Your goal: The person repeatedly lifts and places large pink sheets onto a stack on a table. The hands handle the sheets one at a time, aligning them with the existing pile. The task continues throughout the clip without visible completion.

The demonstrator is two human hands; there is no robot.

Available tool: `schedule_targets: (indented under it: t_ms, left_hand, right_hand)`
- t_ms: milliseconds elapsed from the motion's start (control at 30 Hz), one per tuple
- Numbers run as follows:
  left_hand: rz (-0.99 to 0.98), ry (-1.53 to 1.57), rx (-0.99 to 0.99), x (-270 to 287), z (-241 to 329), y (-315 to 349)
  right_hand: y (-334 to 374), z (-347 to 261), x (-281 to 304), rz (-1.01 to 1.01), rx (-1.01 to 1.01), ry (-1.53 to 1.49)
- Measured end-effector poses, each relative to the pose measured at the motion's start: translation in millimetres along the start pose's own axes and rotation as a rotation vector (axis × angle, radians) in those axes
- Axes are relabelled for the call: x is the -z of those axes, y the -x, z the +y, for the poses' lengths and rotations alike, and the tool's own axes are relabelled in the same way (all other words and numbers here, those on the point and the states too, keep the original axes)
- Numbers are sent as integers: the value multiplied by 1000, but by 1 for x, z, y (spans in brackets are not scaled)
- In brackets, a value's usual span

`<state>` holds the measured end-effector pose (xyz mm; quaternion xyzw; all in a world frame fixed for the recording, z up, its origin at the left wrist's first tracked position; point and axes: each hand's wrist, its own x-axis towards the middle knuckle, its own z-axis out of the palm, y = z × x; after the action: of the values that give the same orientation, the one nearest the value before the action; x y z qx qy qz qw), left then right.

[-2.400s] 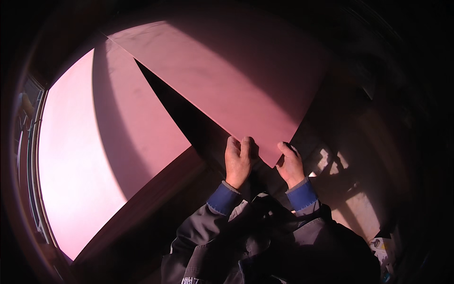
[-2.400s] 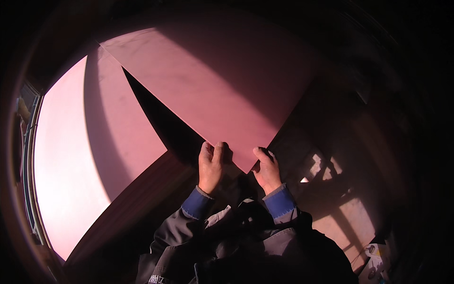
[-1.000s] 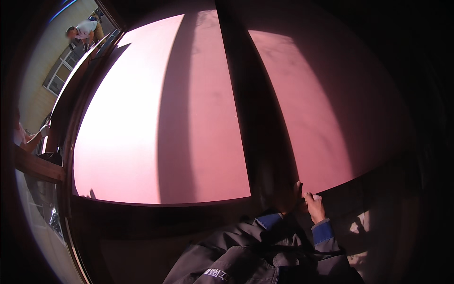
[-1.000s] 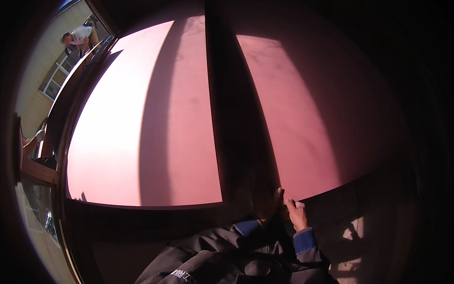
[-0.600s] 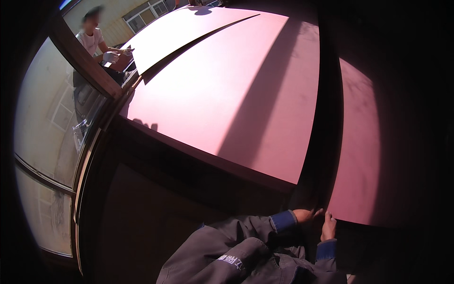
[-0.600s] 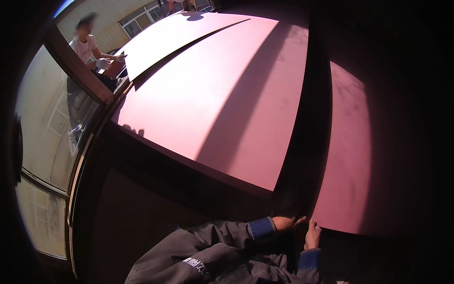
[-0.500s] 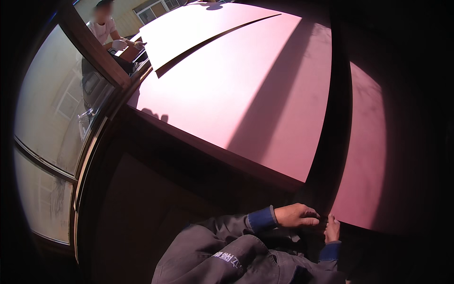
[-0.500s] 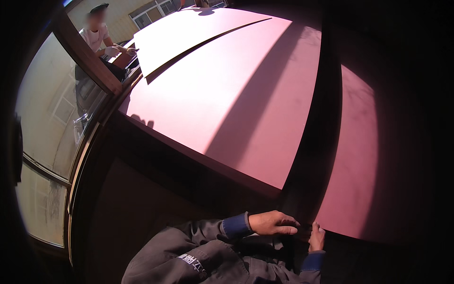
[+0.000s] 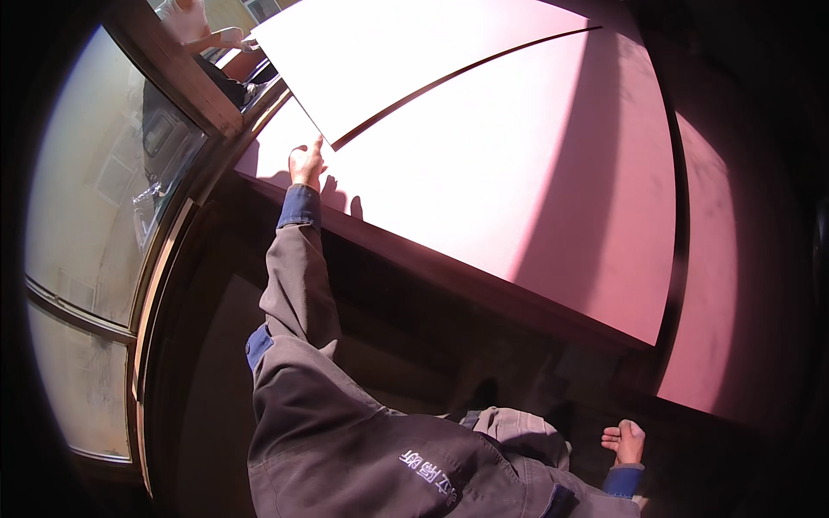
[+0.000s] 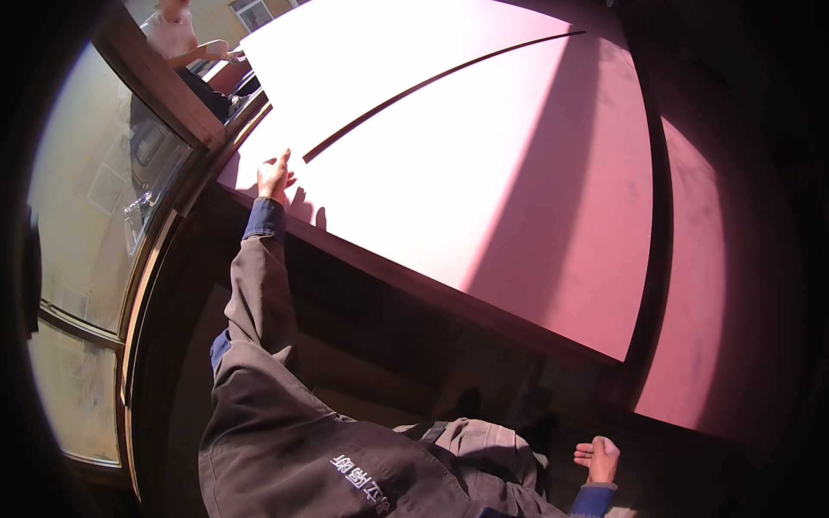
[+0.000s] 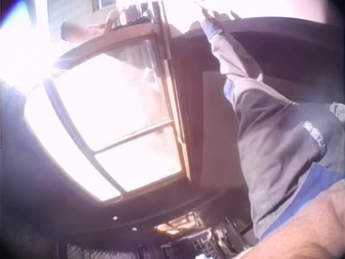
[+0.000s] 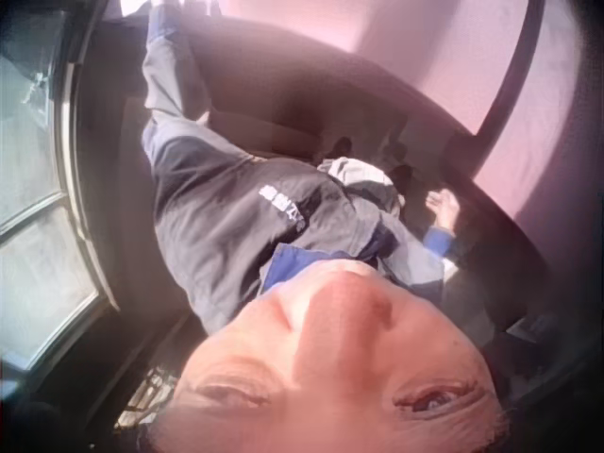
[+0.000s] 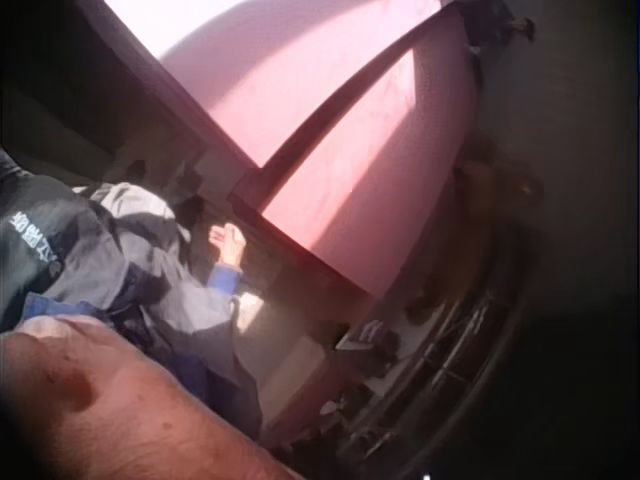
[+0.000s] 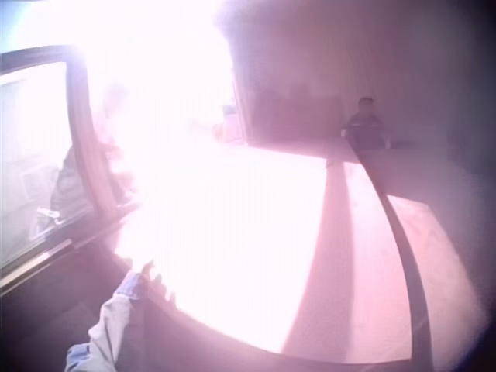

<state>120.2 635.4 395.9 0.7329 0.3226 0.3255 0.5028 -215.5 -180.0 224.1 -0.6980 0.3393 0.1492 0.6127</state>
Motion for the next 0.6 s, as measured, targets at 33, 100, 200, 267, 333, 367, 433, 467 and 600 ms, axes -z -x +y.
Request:
schedule_targets:
  t_ms: [33,100,200,267,333,367,433,467,600]
  left_hand:
    - [83,-51,32,-17,-3,-15]
    - [-58,-40,88,-35,-9,-35]
    - [-14,-75,223,-44,-15,-47]
    - [-452,363,-152,-26,-21,-41]
    - [-304,243,222,-14,-23,-20]
    - [-366,171,81,-9,-22,-1]
    - [-486,-187,-393,-4,-15,52]
    - [-502,-269,-689,-1,-9,87]
    - [-700,422,201,3,27,249]
  right_hand:
    - [9,3,-4,5,-23,15]
    - [28,9,-7,1,-28,52]
    - [55,21,-6,90,-105,88]
    - [70,25,-9,105,-146,69]
    - [80,21,-23,103,-157,19]
    - [83,14,-33,92,-162,25]
    - [85,-9,-62,-23,-73,-56]
    - [85,-25,-78,-118,-32,-126]
    - [83,-83,-150,-481,96,-287]
